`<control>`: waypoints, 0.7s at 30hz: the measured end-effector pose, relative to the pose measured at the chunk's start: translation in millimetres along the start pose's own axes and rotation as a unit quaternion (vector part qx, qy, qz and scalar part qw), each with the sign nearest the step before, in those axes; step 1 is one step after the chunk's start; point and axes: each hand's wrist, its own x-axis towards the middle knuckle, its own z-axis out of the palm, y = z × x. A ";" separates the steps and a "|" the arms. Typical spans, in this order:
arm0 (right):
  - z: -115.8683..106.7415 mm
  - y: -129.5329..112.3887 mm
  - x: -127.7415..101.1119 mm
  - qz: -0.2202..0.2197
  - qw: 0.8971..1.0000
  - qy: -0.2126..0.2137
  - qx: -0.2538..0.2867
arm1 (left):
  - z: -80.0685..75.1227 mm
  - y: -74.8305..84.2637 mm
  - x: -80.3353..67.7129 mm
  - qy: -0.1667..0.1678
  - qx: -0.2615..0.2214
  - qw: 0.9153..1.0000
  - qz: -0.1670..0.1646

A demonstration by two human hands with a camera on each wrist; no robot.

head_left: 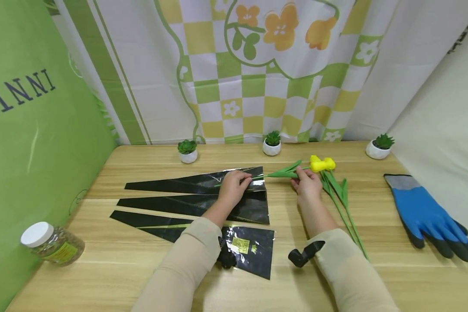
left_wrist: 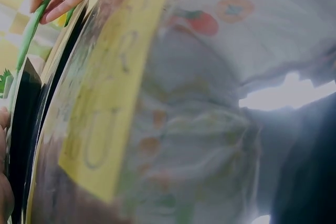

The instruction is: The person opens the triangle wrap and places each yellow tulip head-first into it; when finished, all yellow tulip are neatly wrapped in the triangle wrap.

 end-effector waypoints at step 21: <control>34.4 22.9 -15.0 0.007 0.999 -0.042 -0.002 | 1.7 -2.1 2.6 0.014 -0.020 1.000 0.003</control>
